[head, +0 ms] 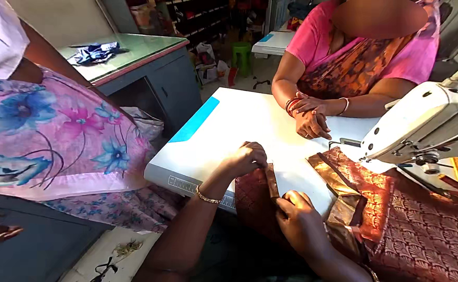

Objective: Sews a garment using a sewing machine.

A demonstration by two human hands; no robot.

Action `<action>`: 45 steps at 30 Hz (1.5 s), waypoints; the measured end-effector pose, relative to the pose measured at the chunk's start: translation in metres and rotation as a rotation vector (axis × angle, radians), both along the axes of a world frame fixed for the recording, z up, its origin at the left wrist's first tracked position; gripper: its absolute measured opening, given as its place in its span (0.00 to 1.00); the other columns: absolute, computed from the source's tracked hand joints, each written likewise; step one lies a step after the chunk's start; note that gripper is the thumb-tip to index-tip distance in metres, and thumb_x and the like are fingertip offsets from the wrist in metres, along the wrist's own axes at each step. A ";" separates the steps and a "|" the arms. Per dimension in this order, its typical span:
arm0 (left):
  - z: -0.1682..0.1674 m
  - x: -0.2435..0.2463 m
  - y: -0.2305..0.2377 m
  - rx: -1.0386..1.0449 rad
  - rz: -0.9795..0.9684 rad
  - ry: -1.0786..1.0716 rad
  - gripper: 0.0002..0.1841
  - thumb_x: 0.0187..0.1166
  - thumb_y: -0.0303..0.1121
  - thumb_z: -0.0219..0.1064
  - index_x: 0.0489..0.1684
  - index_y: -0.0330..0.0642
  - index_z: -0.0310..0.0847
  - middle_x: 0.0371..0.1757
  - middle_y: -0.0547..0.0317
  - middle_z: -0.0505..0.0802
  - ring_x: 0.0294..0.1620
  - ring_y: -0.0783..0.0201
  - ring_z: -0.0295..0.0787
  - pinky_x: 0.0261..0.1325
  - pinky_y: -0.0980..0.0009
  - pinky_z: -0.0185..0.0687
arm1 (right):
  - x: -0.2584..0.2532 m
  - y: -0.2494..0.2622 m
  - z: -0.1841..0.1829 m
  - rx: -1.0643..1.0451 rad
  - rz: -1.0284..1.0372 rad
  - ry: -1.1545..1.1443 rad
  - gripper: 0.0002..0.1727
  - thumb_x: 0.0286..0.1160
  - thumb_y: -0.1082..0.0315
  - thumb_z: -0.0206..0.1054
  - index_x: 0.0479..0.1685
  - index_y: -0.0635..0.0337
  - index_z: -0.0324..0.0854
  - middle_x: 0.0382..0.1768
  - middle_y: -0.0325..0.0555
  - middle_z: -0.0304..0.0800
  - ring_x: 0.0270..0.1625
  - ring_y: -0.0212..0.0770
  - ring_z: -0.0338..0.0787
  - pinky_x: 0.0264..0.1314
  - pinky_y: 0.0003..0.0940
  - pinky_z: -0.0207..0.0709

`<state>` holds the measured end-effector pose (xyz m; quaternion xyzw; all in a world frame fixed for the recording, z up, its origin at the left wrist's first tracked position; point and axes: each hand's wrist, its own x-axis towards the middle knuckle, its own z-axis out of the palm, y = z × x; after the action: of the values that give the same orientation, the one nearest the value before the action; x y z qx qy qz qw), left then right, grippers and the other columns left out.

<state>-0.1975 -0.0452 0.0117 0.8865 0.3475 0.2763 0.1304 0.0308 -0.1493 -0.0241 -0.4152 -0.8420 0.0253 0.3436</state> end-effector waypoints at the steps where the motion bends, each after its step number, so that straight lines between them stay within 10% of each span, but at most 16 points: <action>1: -0.003 -0.001 -0.004 0.039 0.018 0.018 0.08 0.71 0.19 0.70 0.31 0.40 0.96 0.46 0.52 0.97 0.65 0.49 0.88 0.75 0.44 0.71 | -0.002 -0.003 0.000 0.007 0.011 -0.028 0.06 0.59 0.75 0.73 0.33 0.59 0.94 0.35 0.51 0.88 0.41 0.54 0.90 0.40 0.49 0.87; 15: -0.020 0.003 -0.024 0.203 0.201 0.102 0.09 0.71 0.23 0.73 0.39 0.47 0.98 0.43 0.53 0.94 0.52 0.50 0.89 0.60 0.51 0.79 | -0.014 -0.011 -0.008 0.097 -0.044 -0.170 0.07 0.59 0.78 0.75 0.35 0.60 0.94 0.37 0.54 0.87 0.44 0.57 0.89 0.39 0.49 0.84; 22: -0.002 0.059 -0.100 -0.116 0.592 0.056 0.12 0.78 0.28 0.67 0.54 0.42 0.94 0.69 0.49 0.87 0.73 0.44 0.80 0.73 0.40 0.74 | -0.011 -0.013 0.008 -0.004 0.007 -0.176 0.09 0.52 0.88 0.73 0.15 0.68 0.85 0.43 0.61 0.89 0.50 0.60 0.91 0.49 0.54 0.86; 26: -0.023 0.076 -0.110 -0.224 0.719 0.034 0.23 0.90 0.48 0.56 0.72 0.46 0.85 0.82 0.48 0.80 0.87 0.45 0.69 0.89 0.40 0.54 | -0.004 -0.017 0.026 -0.285 0.064 -0.294 0.09 0.62 0.83 0.72 0.39 0.65 0.94 0.54 0.58 0.89 0.61 0.61 0.87 0.59 0.58 0.81; 30: -0.037 0.071 -0.110 -0.160 0.700 0.027 0.27 0.82 0.52 0.66 0.76 0.49 0.83 0.84 0.45 0.78 0.88 0.45 0.67 0.89 0.41 0.55 | 0.033 0.006 0.044 -0.370 0.142 -0.177 0.15 0.79 0.54 0.70 0.49 0.53 0.95 0.51 0.47 0.93 0.56 0.51 0.92 0.56 0.55 0.86; 37: -0.021 0.074 -0.091 -0.365 0.548 0.126 0.31 0.83 0.54 0.66 0.83 0.52 0.75 0.90 0.51 0.69 0.93 0.52 0.57 0.94 0.46 0.45 | 0.117 0.065 0.050 -0.656 -0.256 -0.346 0.36 0.81 0.54 0.71 0.88 0.51 0.69 0.77 0.73 0.71 0.65 0.72 0.84 0.64 0.70 0.78; 42: -0.016 0.101 -0.073 -0.392 0.389 0.144 0.31 0.81 0.53 0.69 0.82 0.52 0.76 0.90 0.52 0.70 0.93 0.54 0.58 0.95 0.49 0.42 | 0.136 0.026 0.055 -0.786 -0.266 -0.370 0.31 0.85 0.69 0.60 0.88 0.40 0.69 0.67 0.65 0.83 0.60 0.63 0.89 0.64 0.61 0.80; 45: -0.016 0.127 -0.063 -0.419 0.308 0.167 0.32 0.81 0.53 0.69 0.85 0.54 0.73 0.91 0.55 0.68 0.95 0.57 0.54 0.96 0.51 0.40 | 0.164 0.009 0.048 -0.639 -0.459 -0.285 0.27 0.82 0.75 0.60 0.81 0.52 0.77 0.62 0.70 0.85 0.57 0.68 0.90 0.59 0.64 0.82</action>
<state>-0.0702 -0.1083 -0.0039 0.7967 0.5374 0.1408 0.2381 0.1948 -0.1405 0.0244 -0.6772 -0.7165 0.1502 0.0746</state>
